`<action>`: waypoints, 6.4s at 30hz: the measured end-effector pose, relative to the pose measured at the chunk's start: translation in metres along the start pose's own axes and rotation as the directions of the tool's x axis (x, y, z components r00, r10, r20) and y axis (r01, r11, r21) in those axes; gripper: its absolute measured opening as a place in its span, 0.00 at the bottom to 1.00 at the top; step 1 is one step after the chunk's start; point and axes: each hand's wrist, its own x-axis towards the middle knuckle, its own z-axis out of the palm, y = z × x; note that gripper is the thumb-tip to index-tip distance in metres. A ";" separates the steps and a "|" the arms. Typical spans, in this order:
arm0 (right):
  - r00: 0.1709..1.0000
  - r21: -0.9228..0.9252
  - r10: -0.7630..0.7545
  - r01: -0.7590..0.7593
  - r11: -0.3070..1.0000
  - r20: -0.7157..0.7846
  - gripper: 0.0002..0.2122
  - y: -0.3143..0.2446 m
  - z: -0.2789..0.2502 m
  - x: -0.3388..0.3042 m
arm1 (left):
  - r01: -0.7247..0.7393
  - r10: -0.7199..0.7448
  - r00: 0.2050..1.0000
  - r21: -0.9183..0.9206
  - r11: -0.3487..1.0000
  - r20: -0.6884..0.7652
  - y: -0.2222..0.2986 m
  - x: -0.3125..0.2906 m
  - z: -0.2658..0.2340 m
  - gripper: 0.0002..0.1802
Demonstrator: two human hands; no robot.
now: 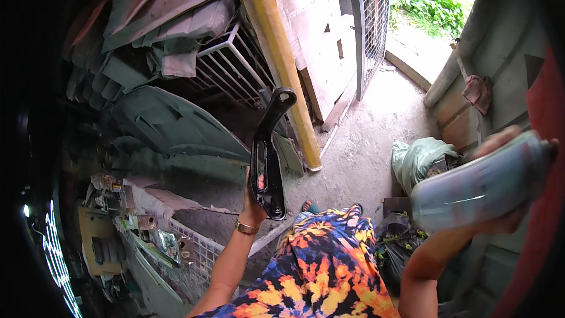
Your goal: The person holds a black car mirror housing and spray paints it with a silver can. They rotate the part to cover multiple sides, then set the part down on a workbench.
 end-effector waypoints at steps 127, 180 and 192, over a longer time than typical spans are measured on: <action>0.642 -0.902 0.743 -0.184 0.390 0.190 0.30 0.173 0.069 -0.190 | 0.562 -0.564 0.824 -0.041 0.826 -0.057 0.007 0.050 -0.018 0.36; 0.814 -0.946 0.557 -0.026 0.322 0.168 0.30 0.173 0.070 -0.183 | 0.547 -0.559 0.808 -0.112 0.829 -0.188 0.018 0.035 -0.004 0.27; 0.420 -0.887 0.839 -0.145 0.438 0.345 0.30 0.161 0.083 -0.195 | 0.514 -0.520 0.847 -0.079 0.854 -0.114 0.010 0.037 -0.022 0.32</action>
